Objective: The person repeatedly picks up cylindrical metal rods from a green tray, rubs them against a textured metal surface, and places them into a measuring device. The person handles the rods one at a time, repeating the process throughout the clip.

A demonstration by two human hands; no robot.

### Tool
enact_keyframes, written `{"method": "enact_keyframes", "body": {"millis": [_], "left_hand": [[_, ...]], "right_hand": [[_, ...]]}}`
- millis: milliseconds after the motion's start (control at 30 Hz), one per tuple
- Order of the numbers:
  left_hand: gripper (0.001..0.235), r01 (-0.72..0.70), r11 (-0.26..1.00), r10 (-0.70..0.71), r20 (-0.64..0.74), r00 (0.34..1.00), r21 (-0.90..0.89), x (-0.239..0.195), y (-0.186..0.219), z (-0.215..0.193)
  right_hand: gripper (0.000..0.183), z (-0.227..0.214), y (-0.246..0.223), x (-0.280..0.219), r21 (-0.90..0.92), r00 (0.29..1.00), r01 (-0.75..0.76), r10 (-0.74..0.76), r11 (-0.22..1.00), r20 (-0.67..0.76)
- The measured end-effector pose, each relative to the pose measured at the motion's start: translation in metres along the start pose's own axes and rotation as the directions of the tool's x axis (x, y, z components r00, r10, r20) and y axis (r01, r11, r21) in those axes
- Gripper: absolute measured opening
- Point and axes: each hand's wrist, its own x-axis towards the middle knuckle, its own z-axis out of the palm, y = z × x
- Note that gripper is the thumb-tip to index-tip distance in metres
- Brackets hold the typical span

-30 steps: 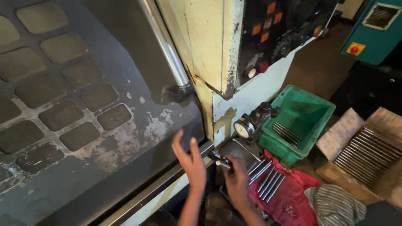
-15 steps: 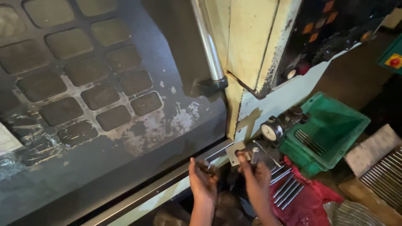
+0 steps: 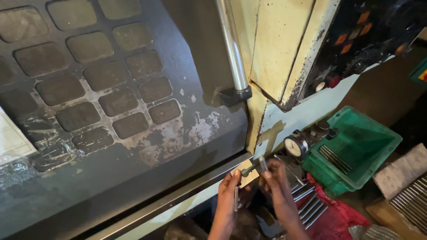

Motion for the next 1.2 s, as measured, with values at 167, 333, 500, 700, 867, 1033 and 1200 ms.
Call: {"method": "enact_keyframes", "body": {"millis": [167, 333, 500, 700, 867, 1033, 1200], "left_hand": [[0.026, 0.164, 0.986, -0.164, 0.017, 0.986, 0.035, -0.003, 0.007, 0.0], [0.026, 0.228, 0.974, -0.228, 0.014, 0.974, -0.004, -0.009, 0.011, -0.001], [0.026, 0.249, 0.966, -0.244, 0.064, 0.968, -0.073, -0.009, 0.015, -0.007], [0.027, 0.245, 0.967, -0.239, 0.091, 0.967, -0.068, -0.011, 0.018, -0.011], [0.025, 0.258, 0.964, -0.247, 0.138, 0.959, -0.067, -0.014, 0.025, -0.015], [0.024, 0.266, 0.963, -0.256, 0.155, 0.954, -0.047, -0.017, 0.034, -0.017], [0.024, 0.308, 0.951, -0.306, 0.18, 0.935, 0.017, -0.019, 0.046, -0.018]], "right_hand": [[0.026, -0.01, 0.007, 0.011, 0.031, 0.998, 0.048, -0.049, 0.998, 0.036], [0.019, -0.011, 0.006, 0.01, 0.086, 0.995, 0.015, -0.023, 0.996, 0.101], [0.02, -0.013, -0.007, 0.003, -0.065, 0.993, -0.049, 0.055, 0.997, 0.104], [0.023, -0.014, -0.01, -0.001, -0.09, 0.992, 0.009, 0.003, 0.996, 0.129], [0.026, -0.023, 0.006, 0.001, 0.043, 0.981, -0.12, 0.112, 0.992, 0.155], [0.027, -0.032, 0.025, 0.002, 0.044, 0.968, -0.16, 0.148, 0.986, 0.2], [0.034, -0.036, 0.026, 0.004, -0.094, 0.95, -0.123, 0.144, 0.988, 0.277]]}}
